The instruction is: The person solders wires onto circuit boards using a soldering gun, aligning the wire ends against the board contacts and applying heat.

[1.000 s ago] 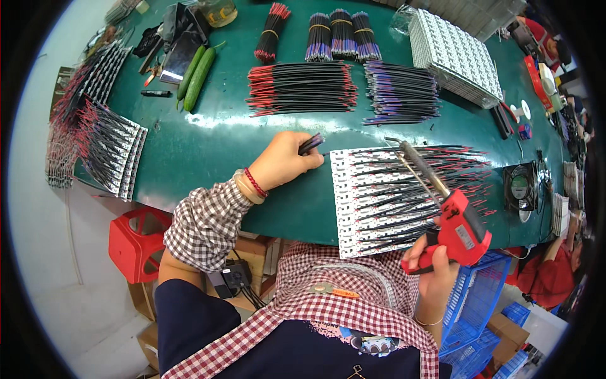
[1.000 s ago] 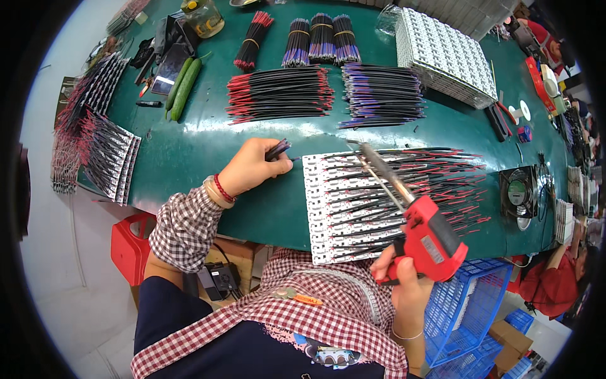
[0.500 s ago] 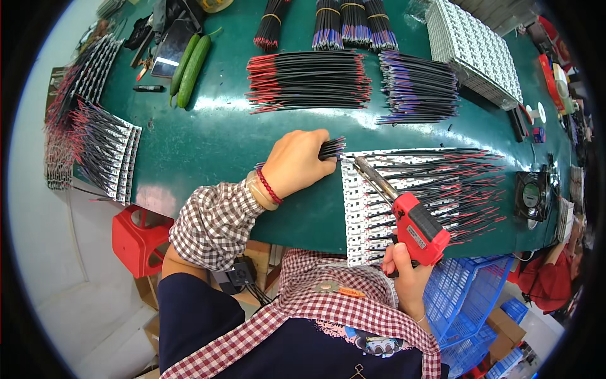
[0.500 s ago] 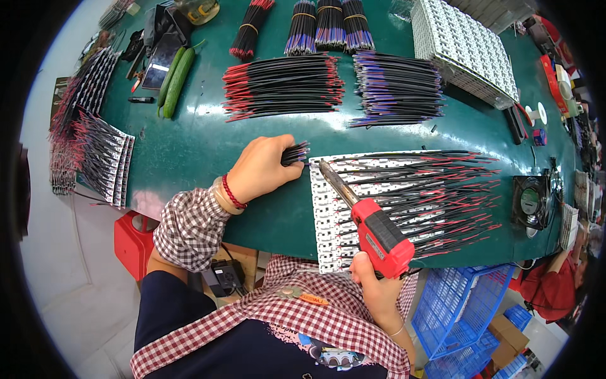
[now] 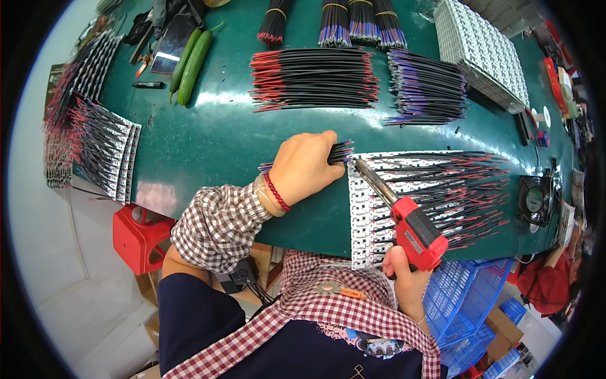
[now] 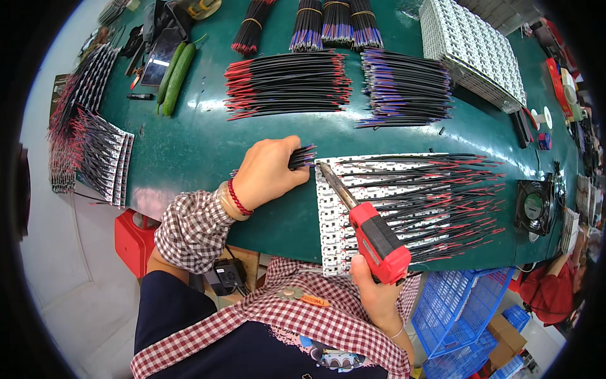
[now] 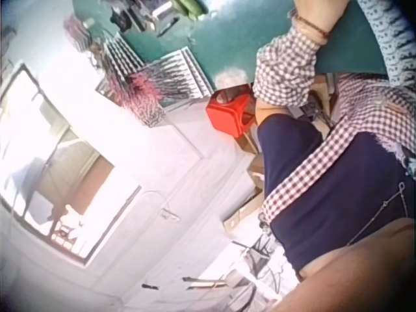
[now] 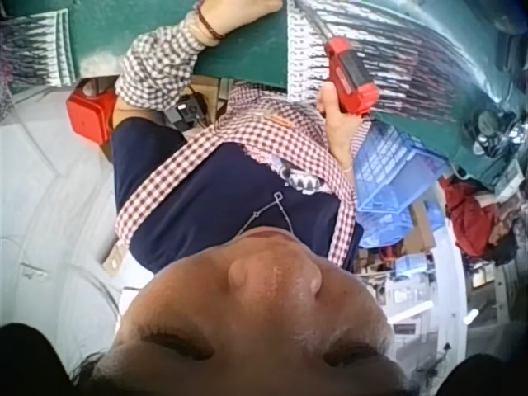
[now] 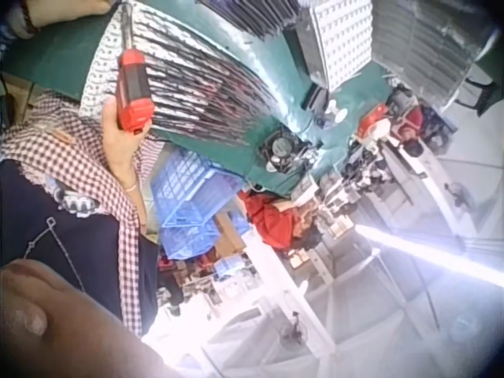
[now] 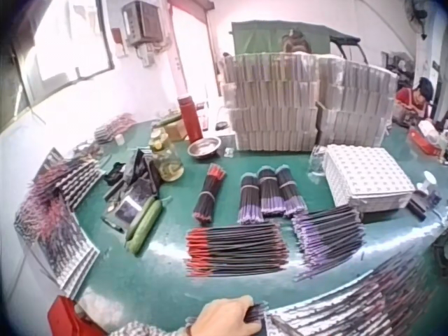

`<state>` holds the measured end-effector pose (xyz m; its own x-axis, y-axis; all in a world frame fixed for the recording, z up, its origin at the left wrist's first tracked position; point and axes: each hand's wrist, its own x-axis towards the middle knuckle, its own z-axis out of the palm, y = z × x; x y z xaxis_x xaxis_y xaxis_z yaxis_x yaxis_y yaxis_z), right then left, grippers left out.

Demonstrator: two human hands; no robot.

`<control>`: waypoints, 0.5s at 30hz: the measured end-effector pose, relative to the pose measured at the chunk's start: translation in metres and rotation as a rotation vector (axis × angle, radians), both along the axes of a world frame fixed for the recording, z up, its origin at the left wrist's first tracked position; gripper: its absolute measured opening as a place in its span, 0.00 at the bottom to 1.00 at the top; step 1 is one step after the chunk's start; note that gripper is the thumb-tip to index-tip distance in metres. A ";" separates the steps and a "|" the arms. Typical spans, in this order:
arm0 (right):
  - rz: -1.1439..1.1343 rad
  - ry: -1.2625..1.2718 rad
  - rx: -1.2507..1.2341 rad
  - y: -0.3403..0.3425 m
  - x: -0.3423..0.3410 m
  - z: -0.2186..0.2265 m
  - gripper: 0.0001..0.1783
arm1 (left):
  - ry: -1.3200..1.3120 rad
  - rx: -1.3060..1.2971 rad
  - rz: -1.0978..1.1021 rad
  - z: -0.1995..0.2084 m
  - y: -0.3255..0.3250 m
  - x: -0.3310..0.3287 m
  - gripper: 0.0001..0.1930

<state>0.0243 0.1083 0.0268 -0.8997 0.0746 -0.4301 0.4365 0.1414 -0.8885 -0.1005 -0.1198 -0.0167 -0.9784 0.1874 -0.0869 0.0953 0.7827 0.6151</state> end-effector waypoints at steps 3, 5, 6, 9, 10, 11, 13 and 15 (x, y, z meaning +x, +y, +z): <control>-0.064 -0.030 0.006 -0.004 -0.001 0.003 0.13 | 0.009 -0.006 0.001 -0.002 0.000 0.000 0.11; 0.036 -0.026 0.028 0.001 0.000 0.002 0.10 | 0.018 -0.011 0.010 -0.003 0.000 0.001 0.11; 0.036 -0.025 0.028 0.002 0.000 0.001 0.10 | 0.018 -0.010 0.009 -0.003 0.001 0.001 0.11; 0.060 -0.031 0.000 0.005 0.001 0.000 0.12 | 0.023 -0.002 0.013 -0.003 0.003 0.001 0.11; 0.013 -0.019 -0.039 0.004 0.002 0.001 0.14 | 0.023 -0.003 0.012 -0.003 0.003 0.001 0.11; -0.034 -0.006 -0.078 0.004 0.003 0.002 0.17 | 0.025 -0.004 0.010 -0.004 0.004 0.001 0.11; -0.038 0.004 -0.085 0.004 0.003 0.003 0.17 | 0.030 0.000 0.010 -0.004 0.003 0.001 0.11; -0.043 0.011 -0.096 0.004 0.003 0.003 0.17 | 0.033 0.001 0.009 -0.004 0.002 0.001 0.11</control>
<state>0.0278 0.1127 0.0294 -0.9012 0.0722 -0.4273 0.4305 0.0367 -0.9018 -0.0992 -0.1174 -0.0208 -0.9824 0.1784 -0.0547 0.1081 0.7830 0.6126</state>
